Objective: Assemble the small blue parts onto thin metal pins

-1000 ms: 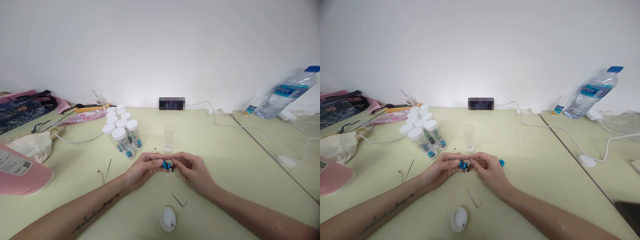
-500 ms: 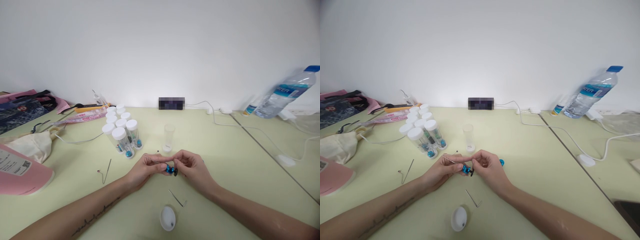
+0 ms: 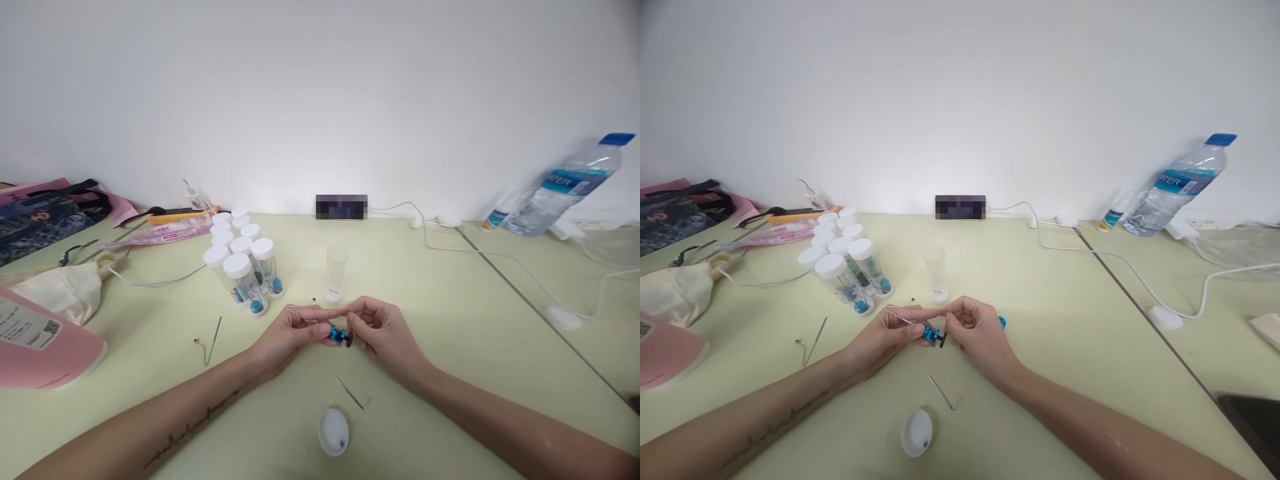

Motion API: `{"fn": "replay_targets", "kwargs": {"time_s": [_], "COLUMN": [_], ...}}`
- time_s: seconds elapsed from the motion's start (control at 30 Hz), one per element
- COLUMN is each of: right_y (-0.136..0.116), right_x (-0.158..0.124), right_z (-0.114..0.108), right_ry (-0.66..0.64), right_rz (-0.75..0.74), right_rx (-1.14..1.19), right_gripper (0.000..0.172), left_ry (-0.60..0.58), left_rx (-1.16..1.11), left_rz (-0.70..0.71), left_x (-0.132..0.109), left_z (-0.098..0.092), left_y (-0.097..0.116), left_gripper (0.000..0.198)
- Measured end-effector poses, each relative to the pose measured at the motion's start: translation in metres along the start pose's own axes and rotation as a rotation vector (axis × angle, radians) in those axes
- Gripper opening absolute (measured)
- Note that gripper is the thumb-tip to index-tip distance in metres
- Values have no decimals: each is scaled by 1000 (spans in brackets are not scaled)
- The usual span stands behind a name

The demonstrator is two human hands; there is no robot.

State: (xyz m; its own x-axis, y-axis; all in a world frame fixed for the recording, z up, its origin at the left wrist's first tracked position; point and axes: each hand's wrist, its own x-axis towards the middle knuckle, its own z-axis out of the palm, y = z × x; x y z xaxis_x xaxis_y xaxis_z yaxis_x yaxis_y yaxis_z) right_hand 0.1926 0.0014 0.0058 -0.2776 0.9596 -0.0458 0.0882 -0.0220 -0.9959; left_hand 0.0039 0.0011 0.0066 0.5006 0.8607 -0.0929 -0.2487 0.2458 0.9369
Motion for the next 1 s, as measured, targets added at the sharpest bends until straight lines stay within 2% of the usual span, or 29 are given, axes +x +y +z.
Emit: {"fn": "replay_targets", "kwargs": {"time_s": [0.2, 0.37, 0.53, 0.73, 1.0], "right_y": [-2, -2, -3, -3, -3], "right_x": [0, 1, 1, 1, 1], "right_z": [-1, -3, -3, -2, -3], "right_ry": [-2, -41, -53, -46, -91], "right_rz": [0, -10, -33, -23, -38], "right_rx": [23, 103, 85, 41, 87], "right_gripper": [25, 24, 23, 23, 18], "left_ry": [2, 14, -40, -105, -82], "left_rx": [-117, -224, -336, -306, -253], "left_rz": [-40, -50, -75, -81, -86], "left_x": [-1, 0, 1, 0, -1], "left_z": [-1, -7, -9, -4, -3], "left_y": [2, 2, 2, 3, 3], "left_gripper": [37, 33, 30, 31, 30]}}
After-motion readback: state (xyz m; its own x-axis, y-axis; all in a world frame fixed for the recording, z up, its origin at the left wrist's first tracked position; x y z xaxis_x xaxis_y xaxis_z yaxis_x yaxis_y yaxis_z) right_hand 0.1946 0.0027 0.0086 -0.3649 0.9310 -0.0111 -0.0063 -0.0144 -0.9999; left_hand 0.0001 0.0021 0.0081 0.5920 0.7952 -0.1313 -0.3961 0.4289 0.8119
